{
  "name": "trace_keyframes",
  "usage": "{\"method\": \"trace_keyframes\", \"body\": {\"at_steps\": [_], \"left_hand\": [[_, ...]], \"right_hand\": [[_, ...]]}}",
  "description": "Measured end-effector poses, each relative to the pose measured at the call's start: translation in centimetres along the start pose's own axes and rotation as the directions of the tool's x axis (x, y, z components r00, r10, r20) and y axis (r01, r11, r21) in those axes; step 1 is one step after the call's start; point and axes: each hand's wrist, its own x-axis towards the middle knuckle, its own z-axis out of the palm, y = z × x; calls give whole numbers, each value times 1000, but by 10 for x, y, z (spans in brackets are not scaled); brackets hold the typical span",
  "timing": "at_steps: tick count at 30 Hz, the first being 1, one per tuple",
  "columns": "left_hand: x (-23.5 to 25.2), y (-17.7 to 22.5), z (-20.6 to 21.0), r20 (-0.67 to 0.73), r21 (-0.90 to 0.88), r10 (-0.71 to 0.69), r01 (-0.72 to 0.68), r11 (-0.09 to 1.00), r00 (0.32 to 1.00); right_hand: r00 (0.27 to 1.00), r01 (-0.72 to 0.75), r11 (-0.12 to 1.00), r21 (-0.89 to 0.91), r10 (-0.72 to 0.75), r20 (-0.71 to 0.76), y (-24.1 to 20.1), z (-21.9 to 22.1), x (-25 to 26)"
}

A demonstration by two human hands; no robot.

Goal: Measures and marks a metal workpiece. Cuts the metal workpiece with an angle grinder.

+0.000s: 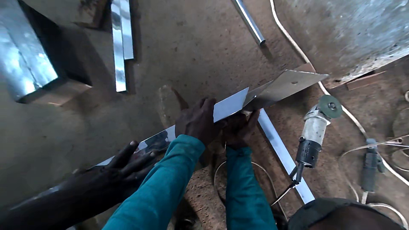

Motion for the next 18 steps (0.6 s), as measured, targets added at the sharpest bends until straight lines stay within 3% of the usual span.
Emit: {"method": "trace_keyframes", "body": {"at_steps": [4,18], "left_hand": [[-1,0,-2,0,62,-2,2,998,1000],[0,-2,1,-9,37,6,-6,999,1000]], "right_hand": [[1000,-27,999,-19,27,-5,-4,5,0],[998,-46,994,-97,41,-55,-5,4,4]]}}
